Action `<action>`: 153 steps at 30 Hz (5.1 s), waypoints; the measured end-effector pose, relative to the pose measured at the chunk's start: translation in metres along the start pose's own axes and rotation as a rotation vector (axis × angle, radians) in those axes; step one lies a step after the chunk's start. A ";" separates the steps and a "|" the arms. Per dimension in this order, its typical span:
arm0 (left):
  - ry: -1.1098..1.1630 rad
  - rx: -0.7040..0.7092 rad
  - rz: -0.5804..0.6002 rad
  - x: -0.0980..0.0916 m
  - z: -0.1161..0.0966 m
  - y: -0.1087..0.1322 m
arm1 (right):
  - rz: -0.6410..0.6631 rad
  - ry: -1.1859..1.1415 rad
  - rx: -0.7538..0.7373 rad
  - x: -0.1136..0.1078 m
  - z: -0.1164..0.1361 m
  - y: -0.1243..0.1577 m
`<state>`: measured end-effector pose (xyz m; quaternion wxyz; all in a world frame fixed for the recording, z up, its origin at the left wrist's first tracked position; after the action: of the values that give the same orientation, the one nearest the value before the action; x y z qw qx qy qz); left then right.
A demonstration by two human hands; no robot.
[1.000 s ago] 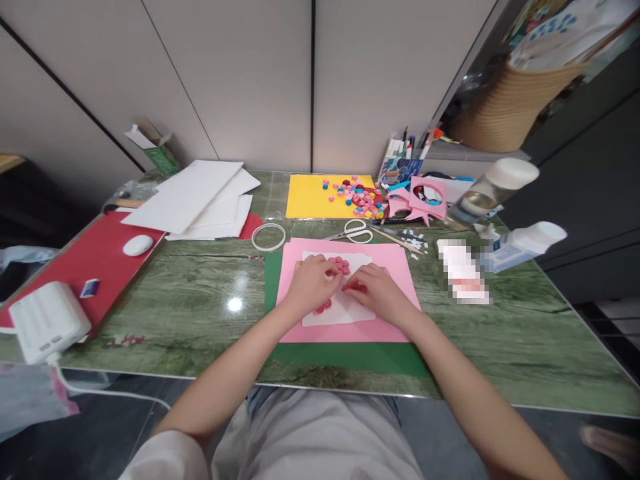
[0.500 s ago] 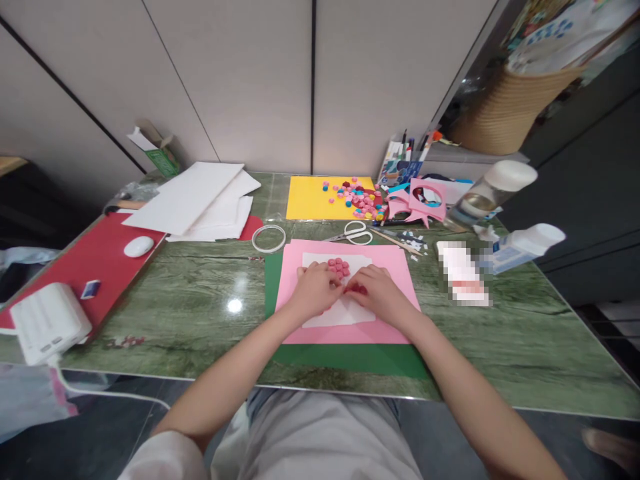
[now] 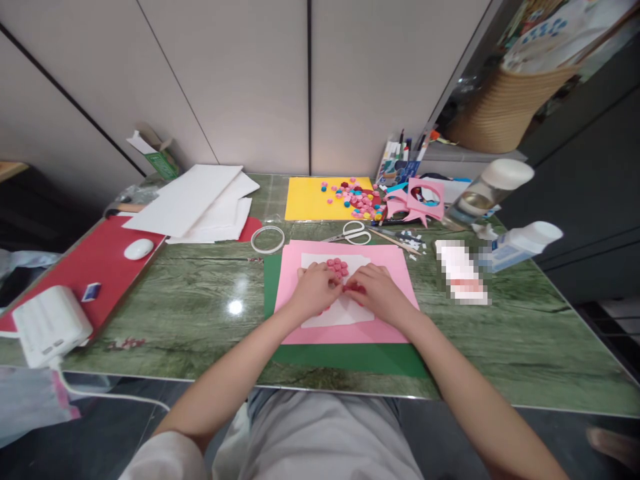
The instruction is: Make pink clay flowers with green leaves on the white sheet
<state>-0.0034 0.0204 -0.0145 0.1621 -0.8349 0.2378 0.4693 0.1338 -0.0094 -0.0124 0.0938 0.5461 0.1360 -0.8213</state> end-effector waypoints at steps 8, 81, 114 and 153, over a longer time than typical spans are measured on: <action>-0.024 -0.007 -0.001 -0.002 -0.002 0.000 | -0.069 -0.046 0.063 -0.014 -0.007 0.000; -0.038 0.023 -0.041 0.000 -0.010 0.001 | -0.187 -0.587 0.396 -0.019 -0.051 -0.011; -0.047 -0.039 -0.004 0.006 0.001 -0.006 | -0.152 -0.596 0.365 -0.002 -0.051 -0.013; -0.481 -0.407 -0.309 -0.063 0.092 -0.006 | 0.087 -0.294 0.295 0.005 -0.041 -0.006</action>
<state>-0.0932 0.0856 -0.0065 0.1130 -0.7418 -0.0350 0.6601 0.1654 0.0099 -0.0308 0.0670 0.4337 -0.0247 -0.8982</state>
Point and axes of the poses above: each hand's wrist, its own y-axis away from the middle knuckle, its own x-axis out of the palm, z = x × y, the point moved 4 cm from there along -y, towards the middle knuckle, and after that the axes turned 6 degrees about x, right-handed, at the moved point
